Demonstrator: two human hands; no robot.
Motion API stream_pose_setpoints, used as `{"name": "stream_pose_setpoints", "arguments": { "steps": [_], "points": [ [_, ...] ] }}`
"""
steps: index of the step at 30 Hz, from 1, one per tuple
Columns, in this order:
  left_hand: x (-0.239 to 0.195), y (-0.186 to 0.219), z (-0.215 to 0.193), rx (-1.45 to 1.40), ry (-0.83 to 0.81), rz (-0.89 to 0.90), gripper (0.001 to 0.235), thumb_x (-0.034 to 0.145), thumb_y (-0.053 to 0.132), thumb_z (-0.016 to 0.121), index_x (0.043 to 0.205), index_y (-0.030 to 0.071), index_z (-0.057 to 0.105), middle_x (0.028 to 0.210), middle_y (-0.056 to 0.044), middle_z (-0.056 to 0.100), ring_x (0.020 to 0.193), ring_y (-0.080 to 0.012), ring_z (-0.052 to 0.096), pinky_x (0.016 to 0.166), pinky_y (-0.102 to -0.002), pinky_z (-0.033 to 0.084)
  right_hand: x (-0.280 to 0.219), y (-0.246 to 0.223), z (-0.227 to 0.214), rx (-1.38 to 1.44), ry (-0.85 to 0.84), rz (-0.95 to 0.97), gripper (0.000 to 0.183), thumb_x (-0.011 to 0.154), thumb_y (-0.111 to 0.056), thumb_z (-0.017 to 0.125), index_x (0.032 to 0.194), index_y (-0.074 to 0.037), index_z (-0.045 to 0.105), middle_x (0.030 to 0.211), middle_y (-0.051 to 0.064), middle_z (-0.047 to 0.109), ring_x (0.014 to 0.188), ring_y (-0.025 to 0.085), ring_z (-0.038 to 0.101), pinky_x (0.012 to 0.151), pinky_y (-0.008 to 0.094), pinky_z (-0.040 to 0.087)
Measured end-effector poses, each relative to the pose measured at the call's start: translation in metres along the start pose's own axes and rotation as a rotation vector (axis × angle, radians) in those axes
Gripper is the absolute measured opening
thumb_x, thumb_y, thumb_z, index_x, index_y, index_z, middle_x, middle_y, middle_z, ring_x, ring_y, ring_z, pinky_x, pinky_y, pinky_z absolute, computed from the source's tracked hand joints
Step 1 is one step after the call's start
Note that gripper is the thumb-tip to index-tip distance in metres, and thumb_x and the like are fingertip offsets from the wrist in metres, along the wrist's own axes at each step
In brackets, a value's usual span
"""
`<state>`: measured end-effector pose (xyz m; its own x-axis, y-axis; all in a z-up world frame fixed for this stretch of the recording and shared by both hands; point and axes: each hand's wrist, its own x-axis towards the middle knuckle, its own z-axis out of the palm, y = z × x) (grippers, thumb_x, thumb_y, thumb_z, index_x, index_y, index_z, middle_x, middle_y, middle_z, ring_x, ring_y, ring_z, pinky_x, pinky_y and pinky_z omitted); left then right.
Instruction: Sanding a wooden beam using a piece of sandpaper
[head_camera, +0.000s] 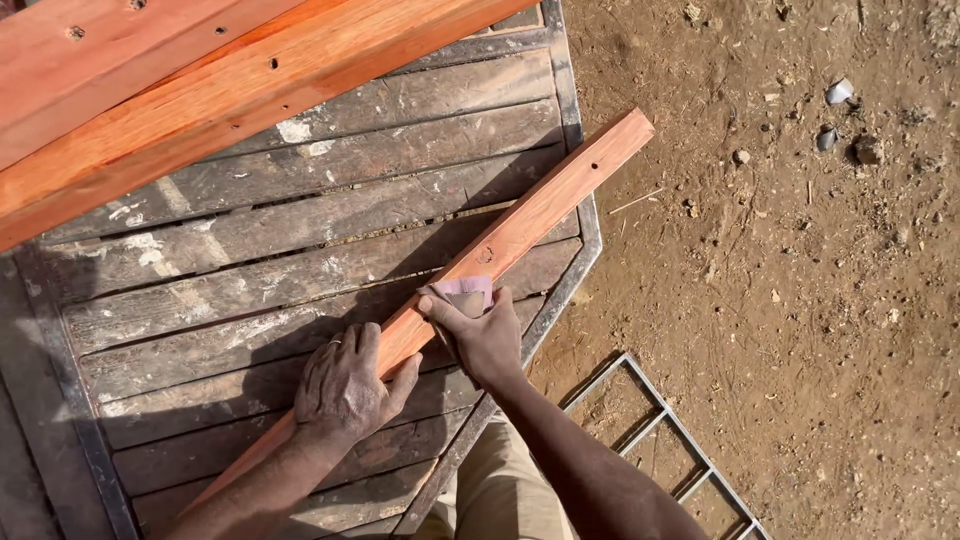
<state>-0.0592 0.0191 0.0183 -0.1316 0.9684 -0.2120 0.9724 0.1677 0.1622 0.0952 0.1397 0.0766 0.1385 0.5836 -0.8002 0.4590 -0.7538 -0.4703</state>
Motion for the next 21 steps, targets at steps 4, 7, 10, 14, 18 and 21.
{"name": "stream_pose_setpoints", "arguments": {
  "steps": [4, 7, 10, 14, 18, 21],
  "points": [
    [0.001, 0.002, -0.003, -0.002, 0.008, -0.017, 0.067, 0.087, 0.070, 0.054, 0.114, 0.010, 0.059, 0.090, -0.012, 0.067, 0.077, -0.0367, 0.068, 0.070, -0.050, 0.054, 0.112, -0.023, -0.077, 0.152, 0.274, -0.278, 0.081, 0.054, -0.070, 0.079, 0.105, -0.011, 0.056, 0.091, 0.002, 0.061, 0.075, 0.012, 0.051, 0.063, 0.028, 0.046],
    [-0.007, -0.005, -0.005, -0.013, 0.016, 0.006, 0.069, 0.084, 0.070, 0.057, 0.114, 0.009, 0.060, 0.092, -0.013, 0.068, 0.075, -0.0370, 0.067, 0.065, -0.052, 0.053, 0.133, -0.014, -0.074, 0.402, 0.499, -0.219, 0.076, 0.052, -0.072, 0.082, 0.093, -0.011, 0.062, 0.092, 0.001, 0.065, 0.081, 0.010, 0.056, 0.071, 0.025, 0.047],
    [0.005, 0.003, -0.007, -0.023, -0.062, -0.043, 0.070, 0.087, 0.072, 0.053, 0.117, 0.009, 0.059, 0.095, -0.013, 0.068, 0.081, -0.0381, 0.068, 0.071, -0.053, 0.054, 0.085, 0.042, -0.005, 0.656, 0.230, -0.286, 0.051, 0.076, -0.059, 0.076, 0.080, -0.008, 0.071, 0.060, -0.001, 0.062, 0.043, 0.009, 0.047, 0.034, 0.025, 0.034],
    [0.002, -0.004, -0.003, -0.040, 0.250, 0.105, 0.055, 0.076, 0.064, 0.066, 0.092, 0.012, 0.057, 0.074, -0.009, 0.058, 0.058, -0.0311, 0.068, 0.054, -0.040, 0.057, 0.024, 0.053, 0.012, 0.131, -0.040, -0.186, 0.049, 0.071, -0.053, 0.090, 0.087, -0.008, 0.079, 0.076, 0.019, 0.073, 0.078, 0.027, 0.070, 0.077, 0.040, 0.055],
    [0.004, 0.002, -0.013, -0.056, 0.241, 0.108, 0.053, 0.074, 0.059, 0.071, 0.089, 0.010, 0.056, 0.073, -0.011, 0.059, 0.058, -0.0332, 0.068, 0.052, -0.043, 0.057, 0.130, 0.003, -0.058, 0.330, 0.344, -0.390, 0.043, 0.071, -0.050, 0.097, 0.073, -0.014, 0.074, 0.064, 0.006, 0.070, 0.061, 0.014, 0.065, 0.058, 0.026, 0.054],
    [0.003, 0.001, -0.002, -0.061, 0.276, 0.090, 0.053, 0.075, 0.060, 0.068, 0.092, 0.011, 0.057, 0.075, -0.010, 0.058, 0.060, -0.0326, 0.067, 0.053, -0.042, 0.057, 0.191, -0.005, -0.107, 0.644, 0.442, -0.420, 0.053, 0.071, -0.048, 0.099, 0.078, -0.003, 0.071, 0.069, 0.010, 0.068, 0.065, 0.019, 0.063, 0.062, 0.032, 0.055]
  ]
}}
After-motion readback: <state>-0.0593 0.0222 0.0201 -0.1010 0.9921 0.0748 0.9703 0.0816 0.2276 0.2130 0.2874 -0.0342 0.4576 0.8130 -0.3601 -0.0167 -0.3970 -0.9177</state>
